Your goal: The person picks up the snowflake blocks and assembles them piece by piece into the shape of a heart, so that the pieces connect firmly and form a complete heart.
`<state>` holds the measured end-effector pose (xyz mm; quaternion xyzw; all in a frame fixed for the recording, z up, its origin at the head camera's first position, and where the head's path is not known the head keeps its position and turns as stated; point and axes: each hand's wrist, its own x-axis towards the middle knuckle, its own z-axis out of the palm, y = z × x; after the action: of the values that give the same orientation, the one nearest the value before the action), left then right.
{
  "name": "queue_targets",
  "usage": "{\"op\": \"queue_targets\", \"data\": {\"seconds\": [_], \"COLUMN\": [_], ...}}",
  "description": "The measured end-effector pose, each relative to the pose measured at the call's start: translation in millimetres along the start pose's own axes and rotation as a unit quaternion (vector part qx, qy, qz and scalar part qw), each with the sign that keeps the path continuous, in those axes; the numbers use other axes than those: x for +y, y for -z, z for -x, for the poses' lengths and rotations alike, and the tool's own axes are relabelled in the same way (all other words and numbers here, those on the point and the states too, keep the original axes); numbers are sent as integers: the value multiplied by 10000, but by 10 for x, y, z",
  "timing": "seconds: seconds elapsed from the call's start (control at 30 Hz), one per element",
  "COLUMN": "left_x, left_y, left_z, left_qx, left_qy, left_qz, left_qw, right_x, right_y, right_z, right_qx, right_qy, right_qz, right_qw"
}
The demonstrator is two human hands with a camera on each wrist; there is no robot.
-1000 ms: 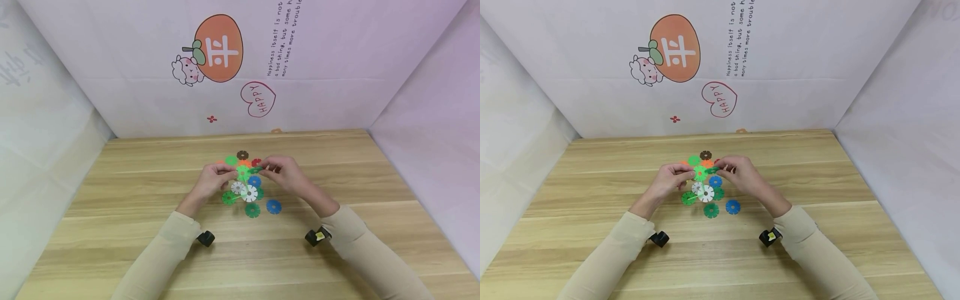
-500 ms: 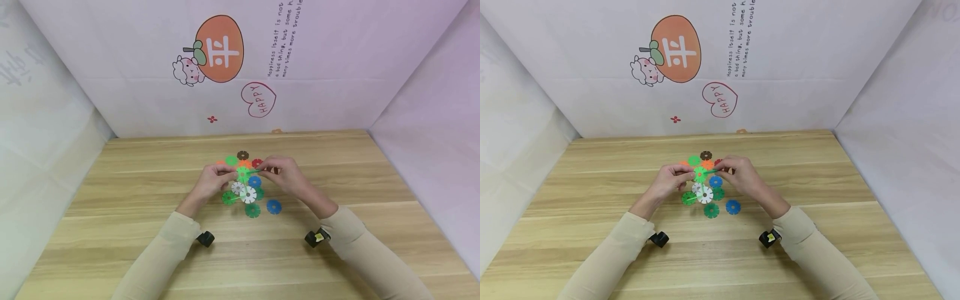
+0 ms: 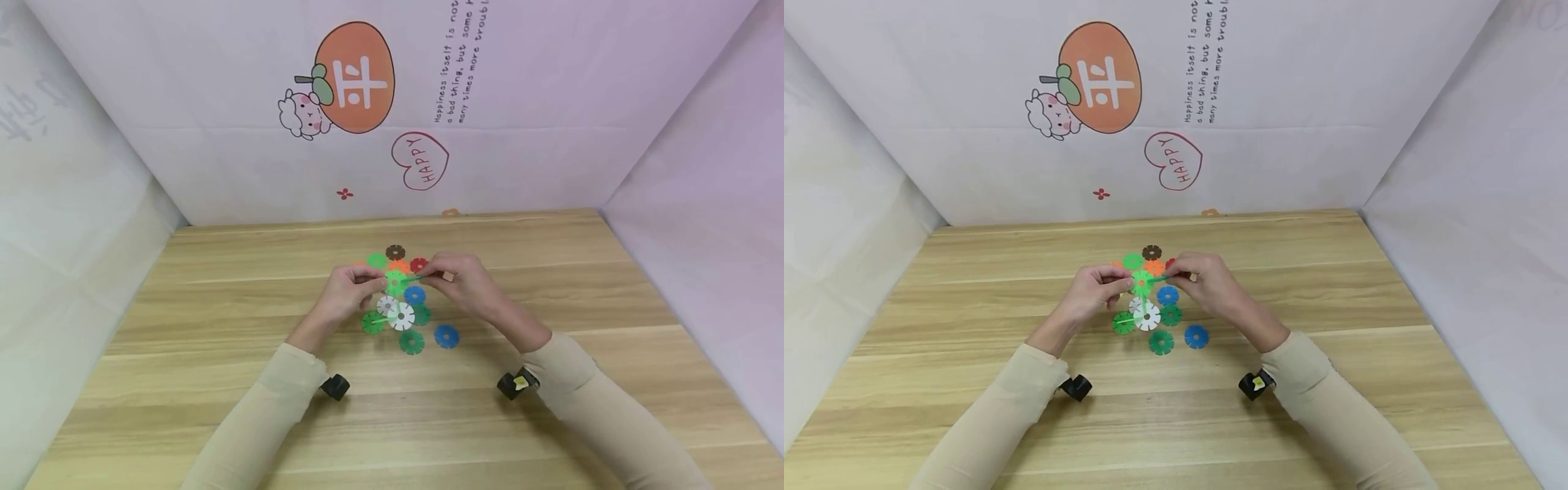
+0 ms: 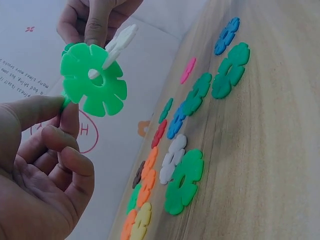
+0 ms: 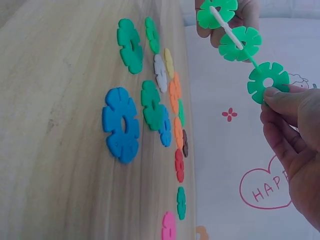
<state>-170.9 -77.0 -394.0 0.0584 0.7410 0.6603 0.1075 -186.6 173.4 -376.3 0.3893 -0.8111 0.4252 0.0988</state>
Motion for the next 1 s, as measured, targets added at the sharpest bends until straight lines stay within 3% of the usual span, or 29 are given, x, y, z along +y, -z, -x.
{"op": "queue_targets", "data": {"seconds": [0.37, 1.0], "left_x": [-1, -26], "left_y": [20, 78], "left_z": [-9, 30], "left_qx": [30, 95], "left_qy": [-172, -48], "left_qz": [-92, -97], "left_qw": [9998, 9999], "right_x": [-11, -24], "right_y": [-34, -185], "right_z": [-41, -10], "right_qx": [-52, 75], "right_qy": [255, 30], "right_qz": [-106, -436], "right_qw": [9996, 9990]}}
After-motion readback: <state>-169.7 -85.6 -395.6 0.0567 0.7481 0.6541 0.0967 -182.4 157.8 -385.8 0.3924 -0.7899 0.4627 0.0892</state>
